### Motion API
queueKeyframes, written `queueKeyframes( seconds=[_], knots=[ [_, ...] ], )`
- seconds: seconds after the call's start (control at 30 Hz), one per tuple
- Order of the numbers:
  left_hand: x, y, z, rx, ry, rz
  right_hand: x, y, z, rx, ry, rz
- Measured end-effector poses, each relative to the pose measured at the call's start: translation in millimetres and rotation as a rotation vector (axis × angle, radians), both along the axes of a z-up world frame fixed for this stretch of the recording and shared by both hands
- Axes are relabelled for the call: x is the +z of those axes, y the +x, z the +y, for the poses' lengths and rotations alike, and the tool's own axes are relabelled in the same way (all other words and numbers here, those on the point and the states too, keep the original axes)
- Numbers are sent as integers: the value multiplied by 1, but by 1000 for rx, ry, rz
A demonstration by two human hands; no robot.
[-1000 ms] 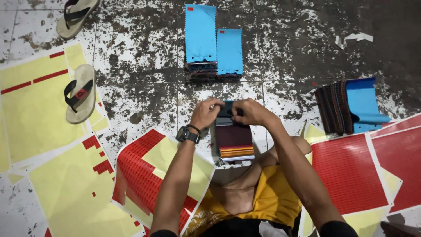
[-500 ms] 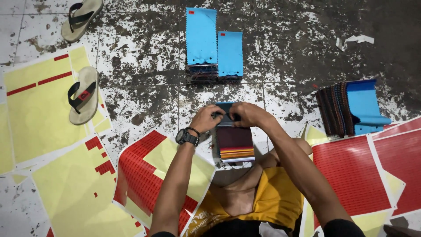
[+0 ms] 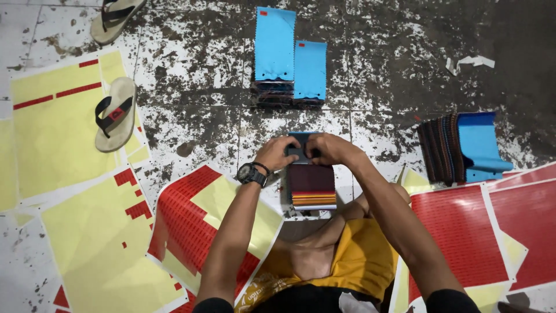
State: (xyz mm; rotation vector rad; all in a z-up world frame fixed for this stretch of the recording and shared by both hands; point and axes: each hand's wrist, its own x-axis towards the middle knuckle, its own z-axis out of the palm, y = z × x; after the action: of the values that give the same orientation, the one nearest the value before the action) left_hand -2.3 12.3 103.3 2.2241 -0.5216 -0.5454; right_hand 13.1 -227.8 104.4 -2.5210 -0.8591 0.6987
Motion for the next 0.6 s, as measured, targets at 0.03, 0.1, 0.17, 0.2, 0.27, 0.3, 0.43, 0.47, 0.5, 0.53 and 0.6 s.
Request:
queueKeyframes(
  seconds=[0.03,0.1,0.17,0.2,0.27,0.3,0.43,0.47,0.5,0.53,0.6],
  knots=[
    [0,0,-1,5,-1,-3,6,-3,1,5,-1,-3],
    [-2,-1,0,-4,-14,-45,18,-10,6,1,25,-65],
    [-17,0,-2,-9,-23,-70,17,-23,1,-11,-48,-78],
    [-25,1,-2,-20,-30,-96,16,-28,-1,-27,-119,-93],
    [-42,5,-8,-25,1,-156,14,-41,-1,-12,-156,-145],
    [-50,6,-8,-44,35,-215,13,-47,0,-11,-191,-196],
    [-58,8,-17,25,70,-205,16,-57,6,-55,-182,-262],
    [-56,4,-18,31,46,-204,11,-59,6,-85,-131,-295],
    [-54,1,-18,37,22,-204,7,-60,7,-114,-79,-326],
    [-43,-6,-15,58,19,-199,8,-60,6,-93,-81,-323],
    [-24,-20,-9,124,-76,-263,8,-60,3,-160,-24,-285]
  ],
)
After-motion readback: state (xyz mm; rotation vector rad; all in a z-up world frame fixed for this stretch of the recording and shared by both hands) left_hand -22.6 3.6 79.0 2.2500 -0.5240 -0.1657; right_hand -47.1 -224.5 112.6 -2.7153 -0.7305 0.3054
